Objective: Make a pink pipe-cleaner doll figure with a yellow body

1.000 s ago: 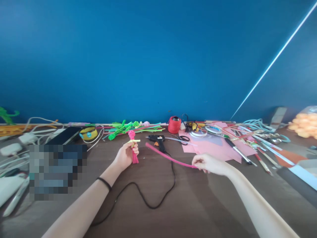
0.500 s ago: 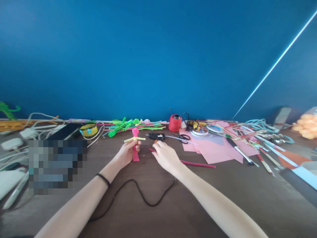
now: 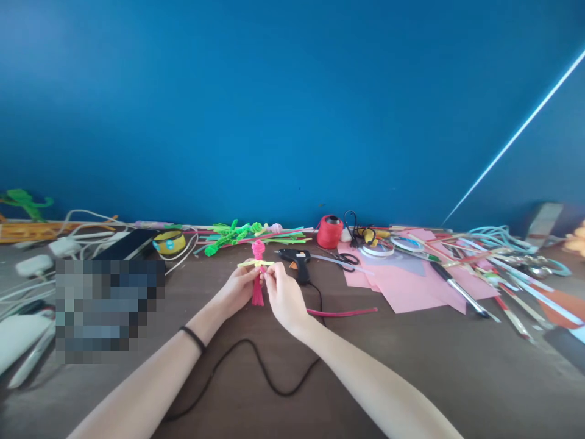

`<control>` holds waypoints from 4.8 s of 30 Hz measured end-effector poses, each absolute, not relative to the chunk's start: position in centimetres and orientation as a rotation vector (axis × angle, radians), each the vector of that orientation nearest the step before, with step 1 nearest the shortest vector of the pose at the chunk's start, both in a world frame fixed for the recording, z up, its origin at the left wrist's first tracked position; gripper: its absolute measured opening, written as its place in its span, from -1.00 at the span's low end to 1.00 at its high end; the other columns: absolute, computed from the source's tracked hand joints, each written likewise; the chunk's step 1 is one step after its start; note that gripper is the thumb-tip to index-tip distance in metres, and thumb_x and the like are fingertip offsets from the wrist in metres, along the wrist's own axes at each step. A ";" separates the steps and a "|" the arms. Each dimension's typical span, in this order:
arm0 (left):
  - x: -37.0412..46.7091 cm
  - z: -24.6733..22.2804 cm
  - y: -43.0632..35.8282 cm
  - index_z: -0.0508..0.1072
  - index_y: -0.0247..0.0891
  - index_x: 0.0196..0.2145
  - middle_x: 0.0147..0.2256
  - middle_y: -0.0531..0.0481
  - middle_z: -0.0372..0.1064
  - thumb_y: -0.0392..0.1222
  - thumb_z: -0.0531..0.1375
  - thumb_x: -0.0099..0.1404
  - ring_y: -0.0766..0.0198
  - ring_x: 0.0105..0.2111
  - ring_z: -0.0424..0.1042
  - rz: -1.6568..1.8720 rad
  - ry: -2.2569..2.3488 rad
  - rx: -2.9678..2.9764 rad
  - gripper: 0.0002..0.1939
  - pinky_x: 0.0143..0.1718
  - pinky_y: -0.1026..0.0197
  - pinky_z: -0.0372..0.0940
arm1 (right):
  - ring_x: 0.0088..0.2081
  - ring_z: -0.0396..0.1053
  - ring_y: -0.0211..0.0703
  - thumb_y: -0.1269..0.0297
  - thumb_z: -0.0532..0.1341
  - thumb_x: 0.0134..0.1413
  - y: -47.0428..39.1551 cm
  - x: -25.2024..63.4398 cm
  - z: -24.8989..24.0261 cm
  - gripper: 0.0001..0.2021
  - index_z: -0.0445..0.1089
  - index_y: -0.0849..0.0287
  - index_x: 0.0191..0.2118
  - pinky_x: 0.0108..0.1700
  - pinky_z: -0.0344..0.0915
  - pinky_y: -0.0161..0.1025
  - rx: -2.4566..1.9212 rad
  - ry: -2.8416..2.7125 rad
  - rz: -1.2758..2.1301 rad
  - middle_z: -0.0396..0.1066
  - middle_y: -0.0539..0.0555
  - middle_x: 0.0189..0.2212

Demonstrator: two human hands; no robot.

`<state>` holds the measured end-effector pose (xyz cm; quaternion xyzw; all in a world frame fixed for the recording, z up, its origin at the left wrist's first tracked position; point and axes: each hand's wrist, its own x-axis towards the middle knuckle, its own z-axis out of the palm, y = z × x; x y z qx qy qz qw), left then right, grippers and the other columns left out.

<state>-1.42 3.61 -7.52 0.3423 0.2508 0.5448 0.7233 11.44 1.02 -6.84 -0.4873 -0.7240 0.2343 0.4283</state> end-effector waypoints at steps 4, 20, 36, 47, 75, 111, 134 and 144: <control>-1.3 -7.4 3.4 0.32 -0.32 -0.40 -0.49 0.05 0.33 -0.29 0.26 0.02 0.40 -0.53 0.33 1.155 0.528 0.820 -0.82 -0.44 0.30 0.24 | -0.60 0.21 -0.32 0.19 0.04 0.09 1.5 11.3 -7.5 -0.86 0.10 0.14 -0.32 -0.57 0.13 -0.38 -1.030 -1.478 0.948 0.21 -0.10 -0.62; 0.0 -6.5 2.5 0.40 -0.32 -0.40 -0.51 0.04 0.37 -0.15 0.29 -0.05 0.32 -0.52 0.38 1.261 0.807 1.088 -0.75 -0.42 0.26 0.26 | -0.66 0.12 -0.40 0.21 0.10 0.05 1.5 11.6 -7.3 -0.83 0.10 0.13 -0.29 -0.64 0.05 -0.42 -0.886 -1.261 1.071 0.15 -0.16 -0.65; -2.0 -4.0 3.1 0.44 -0.31 -0.39 -0.46 -0.03 0.44 -0.15 0.22 0.01 0.18 -0.45 0.43 1.082 0.823 1.160 -0.80 -0.42 0.17 0.32 | -0.60 0.17 -0.38 0.20 0.10 0.05 1.4 11.6 -7.3 -0.83 0.08 0.13 -0.33 -0.59 0.09 -0.41 -0.865 -1.299 1.047 0.18 -0.11 -0.58; -1.4 -3.9 3.1 0.42 -0.32 -0.39 -0.45 -0.01 0.43 -0.17 0.28 -0.05 0.24 -0.43 0.41 1.134 0.852 1.142 -0.76 -0.40 0.19 0.33 | -0.48 0.28 -0.32 0.24 0.10 0.06 1.4 11.8 -7.1 -0.86 0.10 0.13 -0.30 -0.47 0.20 -0.37 -0.850 -1.326 1.025 0.24 -0.05 -0.48; -1.3 -3.6 2.9 0.40 -0.31 -0.46 -0.53 0.06 0.32 -0.22 0.16 0.04 0.33 -0.48 0.29 1.108 0.903 1.225 -0.90 -0.36 0.27 0.23 | -0.54 0.20 -0.31 0.24 0.08 0.06 1.1 12.2 -6.6 -0.89 0.14 0.14 -0.35 -0.50 0.13 -0.34 -0.891 -1.501 0.879 0.21 -0.05 -0.55; -1.1 -2.8 2.3 0.39 -0.37 -0.29 -0.48 0.03 0.28 -0.15 0.05 0.10 0.32 -0.48 0.21 0.783 1.091 1.752 -0.72 -0.43 0.27 0.15 | -0.46 0.23 -0.29 0.48 0.18 -0.02 3.3 15.9 -2.0 -0.91 0.40 0.25 -0.47 -0.39 0.13 -0.34 -0.983 -2.241 0.339 0.26 0.02 -0.52; -0.5 -3.2 2.4 0.32 -0.34 -0.52 -0.59 0.08 0.23 -0.08 0.18 -0.01 0.38 -0.54 0.22 1.188 1.032 1.157 -0.77 -0.39 0.27 0.19 | -0.29 0.36 -0.22 0.42 0.08 0.08 1.6 13.1 -4.1 -0.87 0.38 0.20 -0.32 -0.22 0.30 -0.29 -0.779 -1.857 0.225 0.40 0.11 -0.35; -0.7 -2.6 2.3 0.37 -0.34 -0.54 -0.56 0.08 0.24 -0.08 0.25 -0.08 0.40 -0.51 0.19 1.169 0.928 1.033 -0.75 -0.43 0.33 0.13 | -0.21 0.38 -0.20 0.41 0.10 0.07 1.9 13.5 -4.6 -0.88 0.38 0.15 -0.32 -0.15 0.32 -0.24 -0.698 -1.803 0.277 0.42 0.09 -0.31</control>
